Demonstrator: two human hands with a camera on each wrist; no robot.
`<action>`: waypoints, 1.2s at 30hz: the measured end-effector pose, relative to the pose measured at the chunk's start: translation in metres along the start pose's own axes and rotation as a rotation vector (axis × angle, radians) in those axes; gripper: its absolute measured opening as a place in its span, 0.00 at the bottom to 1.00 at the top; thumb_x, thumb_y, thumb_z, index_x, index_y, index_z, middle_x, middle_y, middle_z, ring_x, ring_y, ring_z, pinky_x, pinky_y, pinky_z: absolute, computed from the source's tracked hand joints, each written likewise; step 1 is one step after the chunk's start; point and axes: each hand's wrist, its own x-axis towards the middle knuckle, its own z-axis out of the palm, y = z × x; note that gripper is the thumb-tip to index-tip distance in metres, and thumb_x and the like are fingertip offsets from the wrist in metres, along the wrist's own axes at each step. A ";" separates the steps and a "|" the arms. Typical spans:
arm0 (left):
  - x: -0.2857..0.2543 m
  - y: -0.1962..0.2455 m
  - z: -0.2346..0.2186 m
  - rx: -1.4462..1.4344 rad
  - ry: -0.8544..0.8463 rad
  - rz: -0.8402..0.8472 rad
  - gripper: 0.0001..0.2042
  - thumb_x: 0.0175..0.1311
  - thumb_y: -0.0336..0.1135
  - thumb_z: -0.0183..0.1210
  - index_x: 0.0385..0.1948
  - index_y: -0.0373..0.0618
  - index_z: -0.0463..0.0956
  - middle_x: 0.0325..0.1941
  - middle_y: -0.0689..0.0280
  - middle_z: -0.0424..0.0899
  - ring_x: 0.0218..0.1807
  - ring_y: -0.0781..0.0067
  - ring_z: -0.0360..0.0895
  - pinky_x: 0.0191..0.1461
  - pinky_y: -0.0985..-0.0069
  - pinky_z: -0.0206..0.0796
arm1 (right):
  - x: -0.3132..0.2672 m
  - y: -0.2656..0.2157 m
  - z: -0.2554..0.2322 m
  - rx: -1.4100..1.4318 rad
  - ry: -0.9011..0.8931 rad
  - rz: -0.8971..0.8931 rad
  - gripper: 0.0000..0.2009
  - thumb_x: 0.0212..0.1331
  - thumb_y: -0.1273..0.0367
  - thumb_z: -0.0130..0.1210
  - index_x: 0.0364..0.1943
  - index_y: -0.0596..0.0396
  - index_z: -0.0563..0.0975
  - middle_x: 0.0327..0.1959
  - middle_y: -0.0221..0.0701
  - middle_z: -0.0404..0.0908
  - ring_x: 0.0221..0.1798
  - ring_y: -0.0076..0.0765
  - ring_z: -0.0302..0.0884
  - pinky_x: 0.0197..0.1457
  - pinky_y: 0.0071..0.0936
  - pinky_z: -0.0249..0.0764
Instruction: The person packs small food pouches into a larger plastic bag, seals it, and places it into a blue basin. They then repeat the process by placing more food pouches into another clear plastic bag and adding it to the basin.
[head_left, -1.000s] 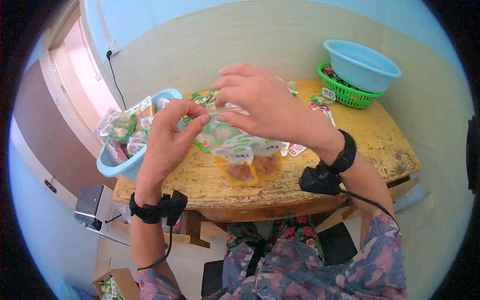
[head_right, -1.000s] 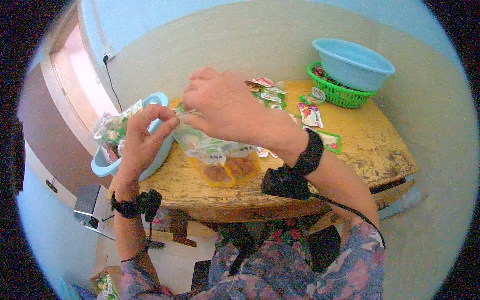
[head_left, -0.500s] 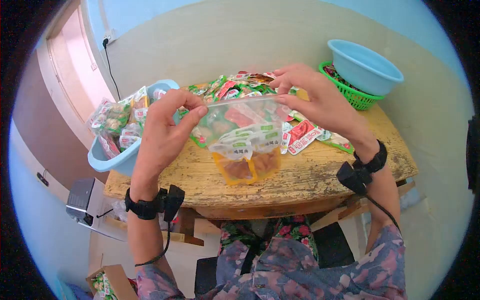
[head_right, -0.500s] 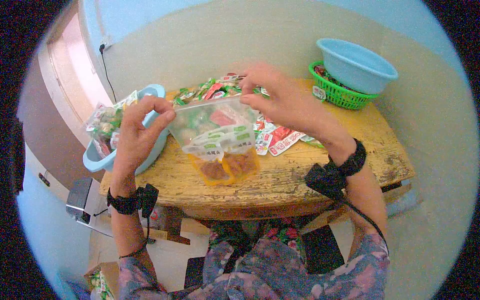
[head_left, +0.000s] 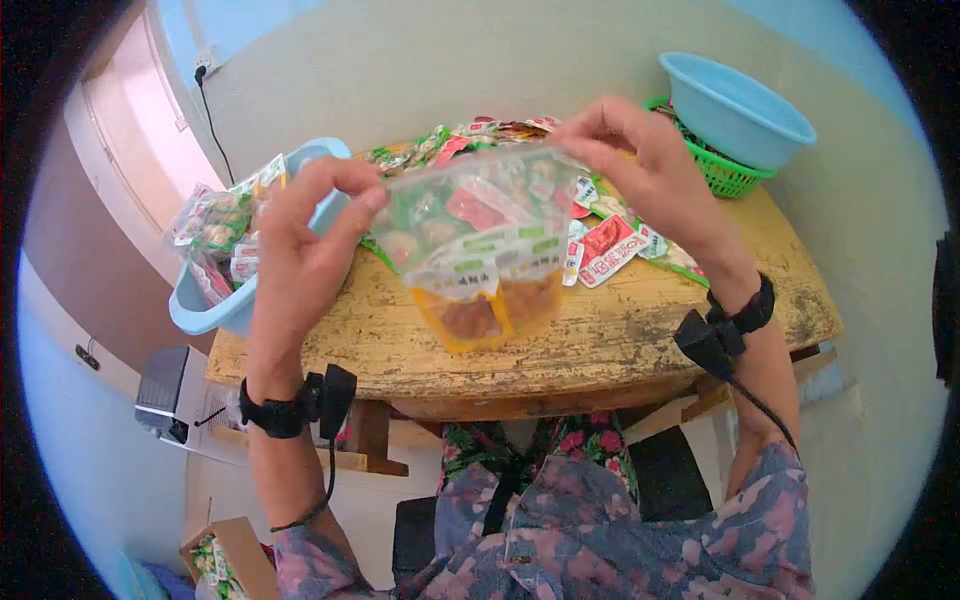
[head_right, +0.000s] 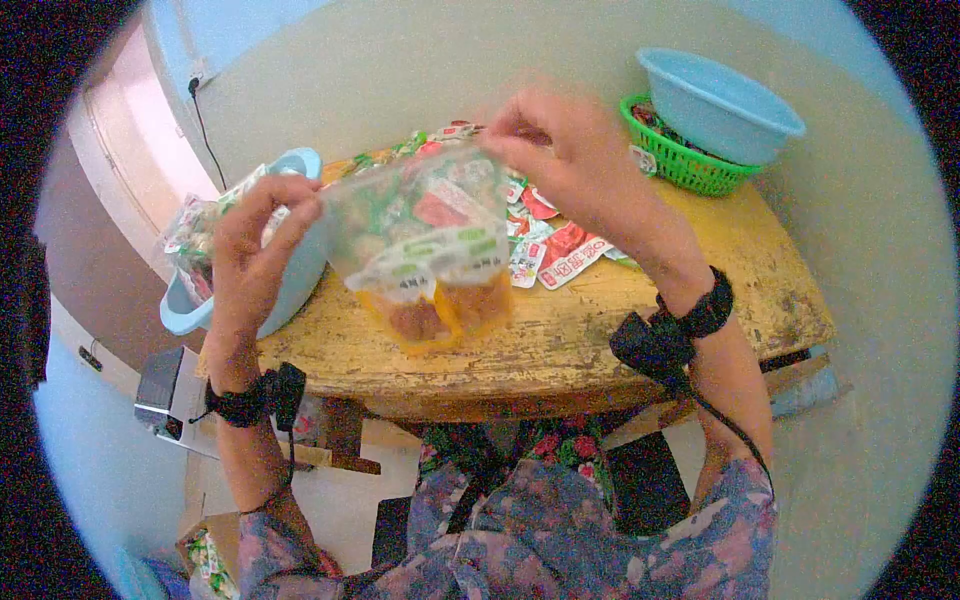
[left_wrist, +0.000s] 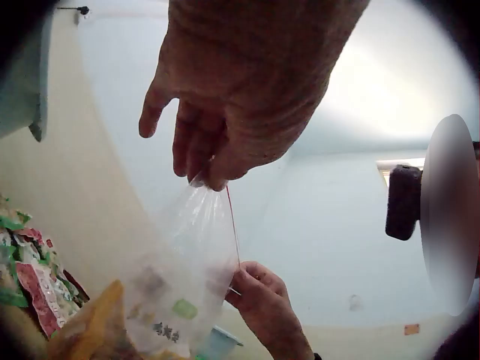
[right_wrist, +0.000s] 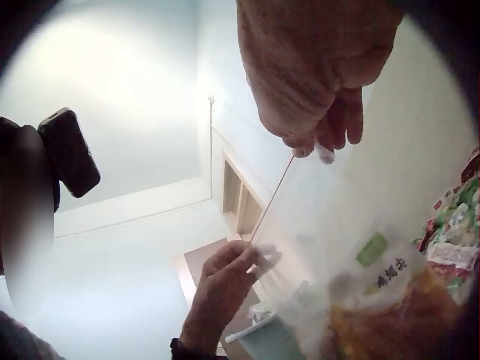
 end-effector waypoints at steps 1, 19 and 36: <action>-0.003 -0.004 0.001 -0.013 -0.011 -0.004 0.05 0.69 0.28 0.63 0.38 0.35 0.81 0.37 0.68 0.85 0.45 0.78 0.78 0.54 0.77 0.69 | -0.005 0.006 0.003 0.004 -0.024 0.008 0.11 0.70 0.64 0.59 0.41 0.60 0.81 0.34 0.32 0.84 0.40 0.28 0.81 0.46 0.28 0.77; -0.043 -0.026 0.025 -0.655 -0.140 -0.203 0.24 0.71 0.29 0.62 0.67 0.33 0.72 0.59 0.62 0.85 0.62 0.69 0.79 0.69 0.70 0.68 | -0.012 0.000 0.017 0.207 0.001 0.063 0.08 0.72 0.67 0.58 0.43 0.58 0.82 0.35 0.25 0.83 0.39 0.19 0.76 0.42 0.22 0.75; -0.061 -0.036 0.046 -0.476 -0.198 -0.397 0.17 0.74 0.34 0.61 0.60 0.37 0.81 0.57 0.59 0.87 0.59 0.73 0.81 0.66 0.73 0.71 | -0.018 0.008 0.021 0.194 0.081 0.091 0.08 0.72 0.68 0.58 0.42 0.60 0.81 0.36 0.28 0.84 0.39 0.19 0.77 0.42 0.22 0.74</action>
